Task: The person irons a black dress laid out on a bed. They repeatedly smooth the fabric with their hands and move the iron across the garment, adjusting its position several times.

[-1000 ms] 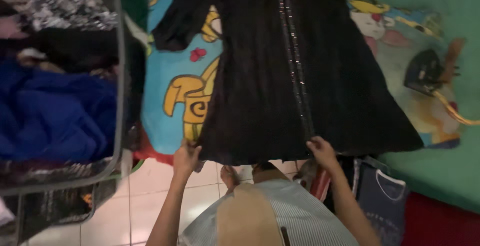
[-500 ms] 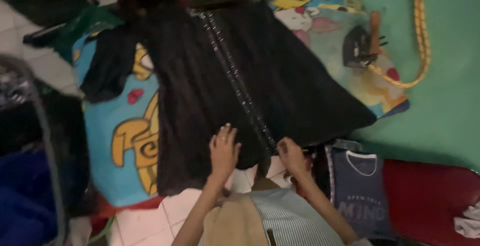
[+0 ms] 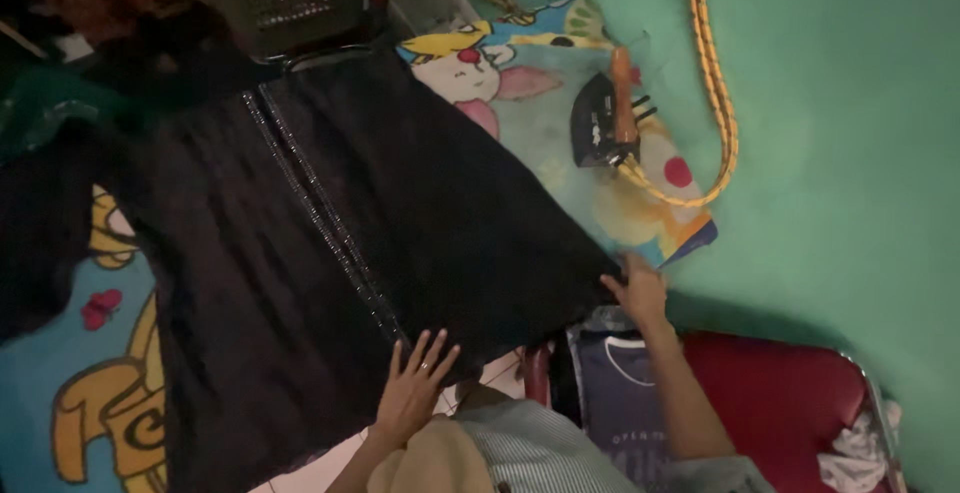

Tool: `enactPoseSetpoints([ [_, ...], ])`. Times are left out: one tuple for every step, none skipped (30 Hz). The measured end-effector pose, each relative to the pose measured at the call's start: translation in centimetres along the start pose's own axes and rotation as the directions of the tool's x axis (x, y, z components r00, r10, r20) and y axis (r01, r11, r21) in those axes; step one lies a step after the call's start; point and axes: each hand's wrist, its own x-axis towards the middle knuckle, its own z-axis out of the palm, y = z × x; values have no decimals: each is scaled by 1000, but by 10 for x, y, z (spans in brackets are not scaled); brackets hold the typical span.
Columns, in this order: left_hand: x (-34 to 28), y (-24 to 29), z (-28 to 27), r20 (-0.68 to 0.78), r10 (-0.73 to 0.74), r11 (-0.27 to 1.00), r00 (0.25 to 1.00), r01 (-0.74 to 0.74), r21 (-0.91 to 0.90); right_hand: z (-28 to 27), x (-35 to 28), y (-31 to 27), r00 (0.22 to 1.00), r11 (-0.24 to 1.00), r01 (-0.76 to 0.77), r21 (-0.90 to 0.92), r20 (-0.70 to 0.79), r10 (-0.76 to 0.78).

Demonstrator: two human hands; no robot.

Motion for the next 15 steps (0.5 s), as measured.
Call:
enactPoseSetpoints([
  [0, -1, 4, 2, -17, 1000, 1000, 17, 26, 3, 6, 10, 985, 995, -97, -2, 146, 96],
  [2, -3, 8, 4, -33, 998, 999, 33, 52, 5, 12, 20, 939, 981, -191, -19, 289, 188],
  [1, -4, 11, -13, -30, 999, 999, 31, 43, 7, 12, 28, 954, 980, -166, 106, 267, 133],
  [-1, -4, 14, -29, -28, 999, 999, 29, 34, 9, 11, 34, 968, 963, -138, 230, 237, 82],
  [0, -3, 16, -49, -21, 999, 999, 22, 26, 9, 12, 40, 980, 932, -106, 347, 195, 39],
  [1, -2, 17, 33, -32, 999, 999, 32, 28, 9, 11, 45, 959, 907, -189, 378, 268, 88],
  [2, -2, 17, 111, -43, 999, 993, 40, 32, 8, 11, 49, 932, 876, -270, 401, 338, 132],
  [3, -3, 17, 189, -54, 998, 980, 48, 36, 6, 11, 53, 897, 839, -350, 417, 408, 172],
  [5, -4, 17, 218, -66, 997, 974, 56, 51, 4, 14, 56, 906, 850, -322, 417, 398, 148],
  [6, -6, 18, 247, -77, 996, 966, 63, 67, 2, 18, 60, 914, 860, -293, 417, 387, 124],
  [5, -7, 20, 282, -86, 995, 955, 67, 79, -1, 17, 64, 918, 869, -271, 414, 382, 104],
  [4, -7, 22, 213, -67, 997, 975, 60, 41, -4, 17, 68, 899, 854, -306, 420, 424, 114],
  [4, -9, 24, 142, -47, 999, 989, 47, 3, -7, 20, 74, 878, 839, -342, 423, 463, 124],
  [3, -10, 26, 69, -29, 999, 997, 31, -34, -10, 23, 79, 855, 823, -378, 424, 501, 134],
  [1, -11, 26, 35, -21, 1000, 999, 22, -20, -13, 26, 85, 823, 862, -364, 353, 555, 121],
])
